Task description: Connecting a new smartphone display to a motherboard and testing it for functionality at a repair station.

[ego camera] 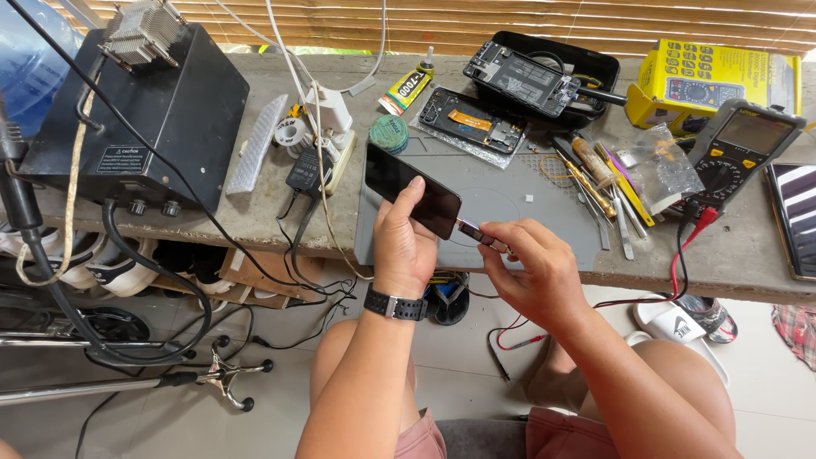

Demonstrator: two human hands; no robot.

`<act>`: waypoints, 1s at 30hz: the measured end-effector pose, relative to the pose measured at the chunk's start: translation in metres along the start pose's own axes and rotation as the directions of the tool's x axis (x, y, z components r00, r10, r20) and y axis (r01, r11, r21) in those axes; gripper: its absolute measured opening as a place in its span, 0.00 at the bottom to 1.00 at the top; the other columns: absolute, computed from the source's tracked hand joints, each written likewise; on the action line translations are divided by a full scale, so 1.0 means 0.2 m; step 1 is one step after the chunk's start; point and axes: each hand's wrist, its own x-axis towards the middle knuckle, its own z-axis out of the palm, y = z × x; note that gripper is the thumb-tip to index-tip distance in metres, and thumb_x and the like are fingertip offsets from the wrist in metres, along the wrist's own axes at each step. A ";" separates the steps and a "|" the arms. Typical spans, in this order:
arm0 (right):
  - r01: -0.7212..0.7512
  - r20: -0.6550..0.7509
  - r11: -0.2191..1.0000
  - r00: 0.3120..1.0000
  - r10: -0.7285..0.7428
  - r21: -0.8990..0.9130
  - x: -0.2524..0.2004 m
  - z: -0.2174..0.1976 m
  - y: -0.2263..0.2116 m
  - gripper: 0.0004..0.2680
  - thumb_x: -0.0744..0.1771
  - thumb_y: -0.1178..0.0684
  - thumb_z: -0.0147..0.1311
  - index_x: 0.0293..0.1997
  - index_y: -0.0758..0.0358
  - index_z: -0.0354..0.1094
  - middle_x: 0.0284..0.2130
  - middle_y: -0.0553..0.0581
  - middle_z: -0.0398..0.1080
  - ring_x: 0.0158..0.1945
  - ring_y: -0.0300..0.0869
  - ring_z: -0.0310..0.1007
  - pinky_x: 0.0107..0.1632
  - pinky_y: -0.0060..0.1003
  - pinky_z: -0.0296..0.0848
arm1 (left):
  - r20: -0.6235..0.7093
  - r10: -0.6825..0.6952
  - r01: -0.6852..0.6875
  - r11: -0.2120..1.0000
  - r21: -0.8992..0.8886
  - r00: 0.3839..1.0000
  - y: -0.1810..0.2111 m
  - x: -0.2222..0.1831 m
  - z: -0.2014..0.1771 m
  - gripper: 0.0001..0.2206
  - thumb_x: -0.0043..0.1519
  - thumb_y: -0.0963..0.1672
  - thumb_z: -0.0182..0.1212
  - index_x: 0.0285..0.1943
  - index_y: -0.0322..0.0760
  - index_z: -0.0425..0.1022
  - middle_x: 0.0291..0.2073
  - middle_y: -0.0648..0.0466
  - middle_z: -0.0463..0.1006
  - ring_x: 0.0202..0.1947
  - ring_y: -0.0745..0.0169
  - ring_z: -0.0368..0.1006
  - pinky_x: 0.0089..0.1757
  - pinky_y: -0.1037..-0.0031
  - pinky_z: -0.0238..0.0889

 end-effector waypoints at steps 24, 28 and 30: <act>-0.069 0.011 0.997 0.998 0.069 -0.024 -0.07 0.07 0.08 0.11 0.67 0.65 0.74 0.54 0.66 0.85 0.35 0.64 0.82 0.31 0.51 0.82 0.33 0.44 0.85 | 0.032 0.245 -0.247 0.958 0.147 0.969 -0.05 0.07 -0.04 0.28 0.62 0.39 0.84 0.72 0.45 0.78 0.61 0.53 0.84 0.62 0.62 0.79 0.63 0.61 0.76; -0.072 -0.002 0.997 0.997 0.072 -0.040 -0.08 0.07 0.08 0.10 0.67 0.64 0.74 0.55 0.64 0.85 0.35 0.62 0.82 0.32 0.50 0.82 0.33 0.42 0.85 | 0.037 0.243 -0.246 0.960 0.137 0.969 -0.11 0.15 -0.10 0.29 0.63 0.39 0.83 0.73 0.44 0.78 0.62 0.52 0.84 0.63 0.62 0.77 0.64 0.58 0.75; -0.082 -0.004 0.996 0.997 0.082 -0.037 -0.09 0.06 0.08 0.10 0.68 0.64 0.73 0.55 0.63 0.85 0.34 0.60 0.82 0.31 0.48 0.81 0.32 0.40 0.84 | 0.048 0.231 -0.236 0.959 0.157 0.972 -0.09 0.12 -0.08 0.30 0.63 0.39 0.83 0.75 0.45 0.76 0.65 0.53 0.82 0.65 0.64 0.74 0.66 0.58 0.72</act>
